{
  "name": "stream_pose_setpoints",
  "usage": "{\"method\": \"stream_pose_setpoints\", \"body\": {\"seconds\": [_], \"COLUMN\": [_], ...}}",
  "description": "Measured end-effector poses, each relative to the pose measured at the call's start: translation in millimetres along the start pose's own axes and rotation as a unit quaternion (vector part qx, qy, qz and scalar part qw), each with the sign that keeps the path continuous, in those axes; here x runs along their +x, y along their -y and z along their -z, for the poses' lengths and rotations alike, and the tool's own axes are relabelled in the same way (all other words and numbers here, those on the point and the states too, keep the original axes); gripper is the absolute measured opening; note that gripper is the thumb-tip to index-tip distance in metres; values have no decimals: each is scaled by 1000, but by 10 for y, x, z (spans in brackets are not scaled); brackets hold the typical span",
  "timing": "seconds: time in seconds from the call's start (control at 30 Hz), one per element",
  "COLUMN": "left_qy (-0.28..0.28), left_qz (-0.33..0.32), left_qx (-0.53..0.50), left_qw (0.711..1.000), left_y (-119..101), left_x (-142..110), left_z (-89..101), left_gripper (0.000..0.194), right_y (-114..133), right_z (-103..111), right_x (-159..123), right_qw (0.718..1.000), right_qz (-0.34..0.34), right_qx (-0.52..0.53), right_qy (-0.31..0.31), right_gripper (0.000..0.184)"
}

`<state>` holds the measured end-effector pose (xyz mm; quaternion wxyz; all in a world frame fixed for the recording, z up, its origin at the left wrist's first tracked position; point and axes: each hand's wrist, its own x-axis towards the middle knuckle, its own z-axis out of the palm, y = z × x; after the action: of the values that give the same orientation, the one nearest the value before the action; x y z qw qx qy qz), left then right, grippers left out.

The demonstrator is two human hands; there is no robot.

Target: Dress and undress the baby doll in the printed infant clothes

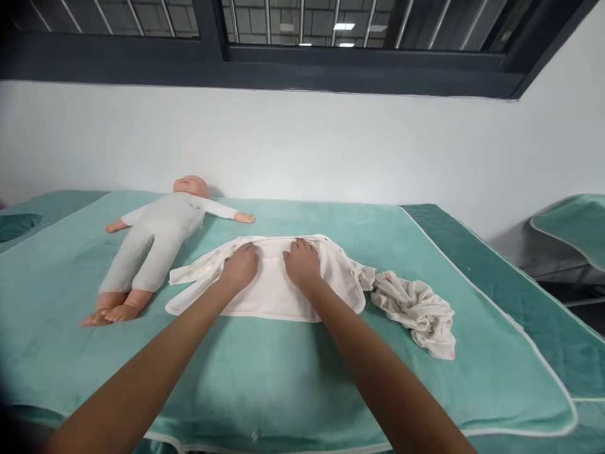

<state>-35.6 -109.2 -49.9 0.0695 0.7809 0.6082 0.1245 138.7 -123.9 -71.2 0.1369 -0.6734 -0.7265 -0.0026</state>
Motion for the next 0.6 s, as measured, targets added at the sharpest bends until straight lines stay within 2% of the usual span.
{"method": "stream_pose_setpoints", "body": {"seconds": [0.07, 0.17, 0.37, 0.47, 0.6], "left_qy": [-15, -45, -84, -88, -80], "left_qz": [34, 87, 152, 158, 120], "left_qx": [-14, -44, -84, -83, -32], "left_qw": [999, 994, 981, 980, 989], "left_y": [-8, -40, -141, -148, -93], "left_x": [122, 310, 643, 709, 737], "left_z": [-15, -9, -57, -159, -302], "left_gripper": [34, 42, 49, 55, 64], "right_y": [-9, -10, -155, -288, -389], "right_z": [-44, -47, -13, -39, -107], "right_x": [80, 168, 362, 468, 530], "right_qw": [1000, 999, 999, 999, 1000], "right_qz": [-23, -15, -1, -1, -14], "right_qx": [-1, -7, -19, -18, -2], "right_qy": [-16, -44, -30, -31, -25], "right_gripper": [50, 56, 62, 57, 55]}}
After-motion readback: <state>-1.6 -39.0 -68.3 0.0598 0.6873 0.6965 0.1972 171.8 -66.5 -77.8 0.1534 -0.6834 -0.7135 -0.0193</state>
